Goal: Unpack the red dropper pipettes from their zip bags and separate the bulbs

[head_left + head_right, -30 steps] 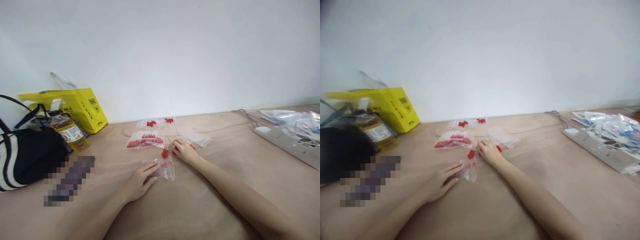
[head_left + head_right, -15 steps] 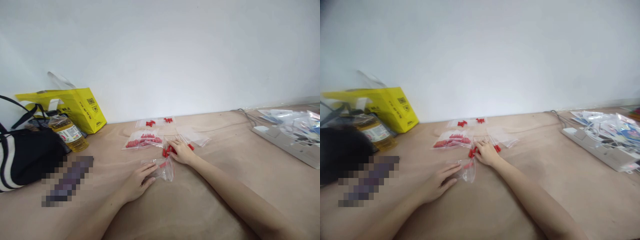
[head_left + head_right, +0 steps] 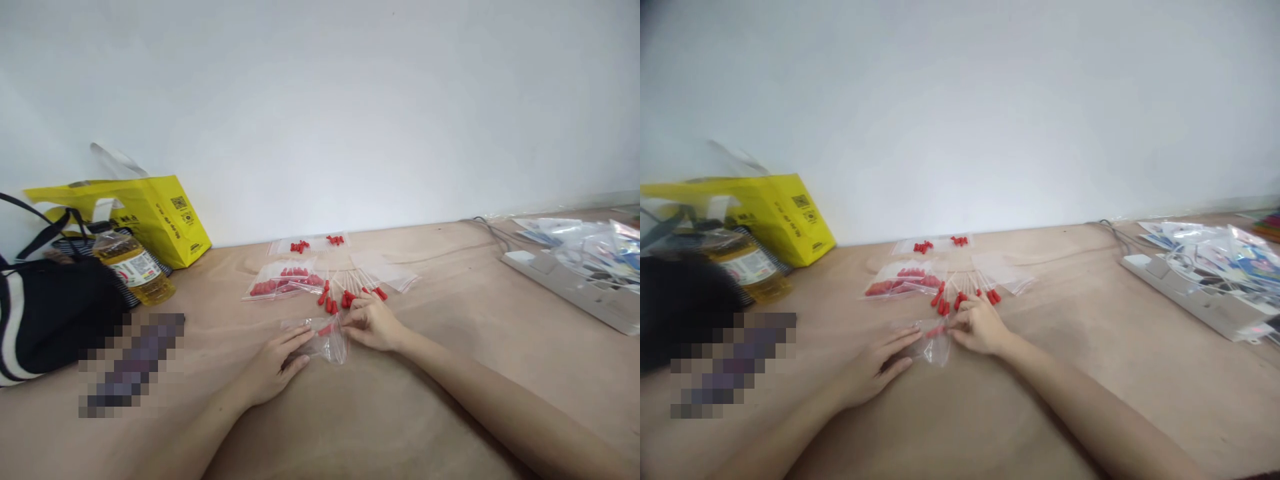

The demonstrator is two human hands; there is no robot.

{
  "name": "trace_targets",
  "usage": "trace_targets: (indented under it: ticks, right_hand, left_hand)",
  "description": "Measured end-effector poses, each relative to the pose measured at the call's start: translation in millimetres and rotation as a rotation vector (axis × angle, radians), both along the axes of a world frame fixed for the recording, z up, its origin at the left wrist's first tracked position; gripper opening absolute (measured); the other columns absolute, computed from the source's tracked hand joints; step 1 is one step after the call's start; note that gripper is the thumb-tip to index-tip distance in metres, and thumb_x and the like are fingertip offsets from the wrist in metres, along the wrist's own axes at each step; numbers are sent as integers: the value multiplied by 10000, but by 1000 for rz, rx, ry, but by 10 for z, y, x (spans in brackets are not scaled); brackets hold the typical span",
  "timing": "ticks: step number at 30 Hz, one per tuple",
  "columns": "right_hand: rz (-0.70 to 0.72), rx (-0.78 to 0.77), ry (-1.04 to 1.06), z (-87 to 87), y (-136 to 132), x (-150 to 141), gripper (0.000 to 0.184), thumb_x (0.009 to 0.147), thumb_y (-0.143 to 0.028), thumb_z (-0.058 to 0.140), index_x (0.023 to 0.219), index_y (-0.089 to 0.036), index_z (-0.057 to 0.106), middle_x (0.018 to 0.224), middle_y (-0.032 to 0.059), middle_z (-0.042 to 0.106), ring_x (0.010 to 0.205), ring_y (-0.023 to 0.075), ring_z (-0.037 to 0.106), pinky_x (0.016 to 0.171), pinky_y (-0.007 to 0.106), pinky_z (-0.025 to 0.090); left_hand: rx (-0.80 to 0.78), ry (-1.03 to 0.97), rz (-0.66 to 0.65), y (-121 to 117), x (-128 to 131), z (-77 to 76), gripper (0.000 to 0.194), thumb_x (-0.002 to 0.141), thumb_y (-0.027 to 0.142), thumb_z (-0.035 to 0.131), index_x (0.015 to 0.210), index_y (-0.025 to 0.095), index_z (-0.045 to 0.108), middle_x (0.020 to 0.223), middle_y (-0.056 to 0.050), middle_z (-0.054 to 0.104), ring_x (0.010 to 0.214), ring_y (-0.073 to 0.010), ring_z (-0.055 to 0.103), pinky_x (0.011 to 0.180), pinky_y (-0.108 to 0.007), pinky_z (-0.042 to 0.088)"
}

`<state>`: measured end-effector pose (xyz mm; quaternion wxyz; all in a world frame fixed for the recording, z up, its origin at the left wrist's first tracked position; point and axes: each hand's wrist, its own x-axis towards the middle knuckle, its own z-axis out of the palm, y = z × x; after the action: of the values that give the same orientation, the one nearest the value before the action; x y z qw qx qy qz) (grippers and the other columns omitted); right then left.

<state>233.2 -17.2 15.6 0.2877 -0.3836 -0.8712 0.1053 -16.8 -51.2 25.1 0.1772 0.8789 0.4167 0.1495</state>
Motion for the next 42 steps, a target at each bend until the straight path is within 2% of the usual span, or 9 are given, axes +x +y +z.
trace_targets:
  ticks: [4,11,15,21,27,31,35,40,42]
  right_hand:
    - [-84,-29,-112,-13,-57,-137,200,740,-371,575,898,-276,651,715,17,565,755,170,458,690,318,262]
    - [-181,-83,-82,-26,-66,-281,138,723,-332,600,768,-201,607,797,29,570,826,185,462,724,333,272]
    - [-69,-103,185,-12,-94,-185,98,734,-266,573,775,-179,552,822,35,583,818,172,498,734,325,338]
    - [-12,-491,731,102,23,256,220,698,-364,599,719,-179,482,603,-15,562,509,100,510,503,240,404]
    - [-277,-236,998,97,242,556,241,624,-354,665,692,-198,493,623,-11,592,558,122,567,545,260,451]
    - [-344,-74,839,-100,262,477,154,689,-329,595,725,-201,517,630,2,591,582,135,568,567,274,455]
    - [-285,28,504,-206,198,386,86,729,-284,538,725,-198,540,719,28,612,651,144,562,605,275,444]
    - [-234,188,101,-79,67,326,85,727,-221,520,770,-197,589,756,38,599,750,172,515,703,316,389]
    - [-163,241,-3,-9,-7,277,213,708,-202,529,910,-205,596,868,52,597,815,185,501,739,333,366]
  left_hand:
    - [2,20,-7,7,8,2,400,843,342,406,1238,282,421,1302,-26,435,1199,-199,387,994,-420,327]
    - [5,61,-23,1,11,-5,419,852,331,388,1268,280,371,1324,-22,406,1223,-195,351,1011,-429,295]
    - [9,71,-9,-5,14,12,429,850,341,391,1271,266,362,1312,-32,423,1208,-196,372,1004,-423,308]
    - [-6,68,13,-11,9,26,424,841,340,407,1256,259,382,1310,-35,426,1204,-204,376,999,-419,318]
    - [-9,67,15,-3,11,20,411,841,344,398,1242,258,403,1304,-32,433,1205,-199,375,1004,-413,313]
    - [-14,70,12,2,12,20,414,839,342,397,1243,250,406,1305,-32,432,1207,-198,372,1007,-411,311]
    - [-12,64,13,11,10,5,411,841,347,391,1239,248,418,1304,-31,433,1213,-196,367,1006,-405,314]
    - [-13,79,11,13,8,2,411,854,351,364,1243,231,420,1306,-34,429,1224,-191,351,1018,-408,294]
    - [-14,90,14,11,12,6,400,871,338,322,1249,242,411,1309,-21,426,1227,-184,345,1026,-413,278]
